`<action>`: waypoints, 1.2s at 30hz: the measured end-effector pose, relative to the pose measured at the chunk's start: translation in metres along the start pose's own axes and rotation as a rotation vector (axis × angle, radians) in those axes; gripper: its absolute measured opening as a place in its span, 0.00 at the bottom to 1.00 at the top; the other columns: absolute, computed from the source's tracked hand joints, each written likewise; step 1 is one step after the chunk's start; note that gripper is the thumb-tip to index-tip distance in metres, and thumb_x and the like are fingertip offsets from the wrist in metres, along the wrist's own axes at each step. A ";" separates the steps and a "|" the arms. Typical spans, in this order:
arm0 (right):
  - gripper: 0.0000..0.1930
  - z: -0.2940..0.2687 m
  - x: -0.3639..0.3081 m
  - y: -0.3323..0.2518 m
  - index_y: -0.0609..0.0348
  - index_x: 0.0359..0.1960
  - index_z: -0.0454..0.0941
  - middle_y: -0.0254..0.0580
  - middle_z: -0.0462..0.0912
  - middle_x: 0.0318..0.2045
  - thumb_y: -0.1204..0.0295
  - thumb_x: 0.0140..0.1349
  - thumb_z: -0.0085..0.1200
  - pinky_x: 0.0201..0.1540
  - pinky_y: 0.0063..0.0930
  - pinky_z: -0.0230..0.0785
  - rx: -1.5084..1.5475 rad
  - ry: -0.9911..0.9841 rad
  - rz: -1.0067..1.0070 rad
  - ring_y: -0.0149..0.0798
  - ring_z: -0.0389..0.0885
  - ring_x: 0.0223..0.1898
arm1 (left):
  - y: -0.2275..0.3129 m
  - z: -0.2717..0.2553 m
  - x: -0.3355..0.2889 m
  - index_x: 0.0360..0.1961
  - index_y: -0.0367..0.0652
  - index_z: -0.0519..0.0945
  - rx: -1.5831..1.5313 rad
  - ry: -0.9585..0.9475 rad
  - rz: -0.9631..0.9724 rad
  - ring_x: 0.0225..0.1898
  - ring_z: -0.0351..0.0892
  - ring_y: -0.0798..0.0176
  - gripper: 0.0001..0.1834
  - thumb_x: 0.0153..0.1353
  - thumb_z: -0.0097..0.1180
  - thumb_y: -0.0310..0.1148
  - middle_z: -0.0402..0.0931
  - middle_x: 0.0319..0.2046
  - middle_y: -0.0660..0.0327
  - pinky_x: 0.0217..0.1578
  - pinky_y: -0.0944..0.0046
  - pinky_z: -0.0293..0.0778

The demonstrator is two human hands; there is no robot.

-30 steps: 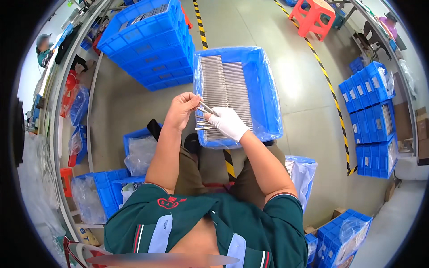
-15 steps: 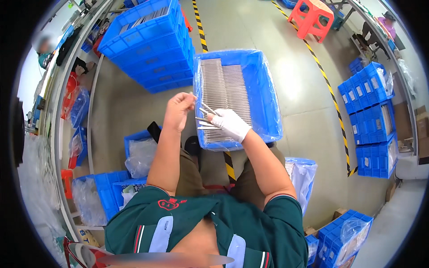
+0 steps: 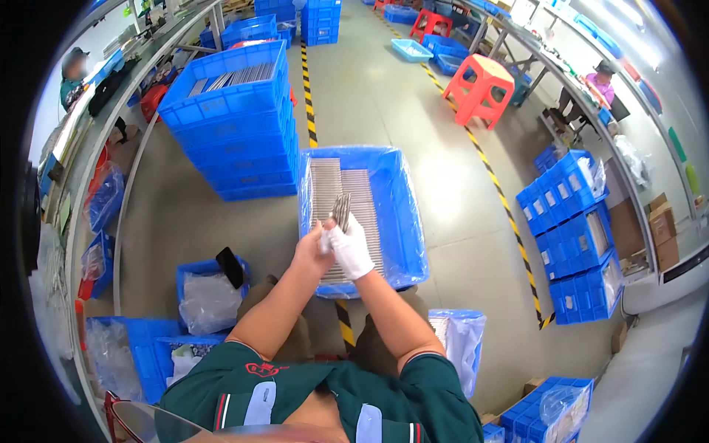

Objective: The person takes batches of metal rods from a container, sorts through them by hand, and stacks them in rows inside a plastic crate.

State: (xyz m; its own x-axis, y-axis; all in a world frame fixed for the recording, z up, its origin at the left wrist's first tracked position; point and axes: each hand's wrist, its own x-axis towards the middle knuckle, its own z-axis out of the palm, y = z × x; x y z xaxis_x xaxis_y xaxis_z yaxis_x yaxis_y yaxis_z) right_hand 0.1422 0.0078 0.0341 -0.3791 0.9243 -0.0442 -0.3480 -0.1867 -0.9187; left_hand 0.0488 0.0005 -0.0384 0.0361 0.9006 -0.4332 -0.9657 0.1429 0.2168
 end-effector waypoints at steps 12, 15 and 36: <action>0.15 0.013 0.020 0.001 0.58 0.24 0.66 0.27 0.63 0.14 0.60 0.61 0.48 0.18 0.19 0.52 0.241 0.075 -0.169 0.22 0.58 0.15 | -0.011 0.033 -0.005 0.42 0.41 0.74 0.038 0.106 -0.007 0.42 0.74 0.61 0.14 0.60 0.47 0.38 0.75 0.40 0.59 0.45 0.60 0.71; 0.18 0.011 0.021 0.007 0.57 0.21 0.66 0.29 0.65 0.15 0.57 0.63 0.45 0.19 0.19 0.54 0.190 0.026 -0.196 0.23 0.60 0.16 | -0.013 0.035 -0.010 0.42 0.43 0.74 0.082 0.126 0.015 0.42 0.74 0.62 0.14 0.60 0.48 0.40 0.75 0.40 0.60 0.44 0.62 0.71; 0.11 -0.022 0.005 0.008 0.61 0.33 0.72 0.36 0.72 0.19 0.65 0.59 0.50 0.14 0.17 0.56 0.277 -0.477 0.676 0.25 0.64 0.13 | 0.048 0.054 -0.030 0.32 0.36 0.68 1.420 -0.193 0.603 0.25 0.66 0.67 0.09 0.59 0.49 0.32 0.69 0.21 0.58 0.28 0.65 0.65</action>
State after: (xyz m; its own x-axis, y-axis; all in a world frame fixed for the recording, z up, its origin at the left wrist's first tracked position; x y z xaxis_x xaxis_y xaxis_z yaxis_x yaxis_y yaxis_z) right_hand 0.1560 0.0184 0.0176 -0.8767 0.3598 -0.3192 -0.0915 -0.7762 -0.6238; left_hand 0.0152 0.0027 0.0317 -0.1151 0.9871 0.1111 0.1750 -0.0899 0.9805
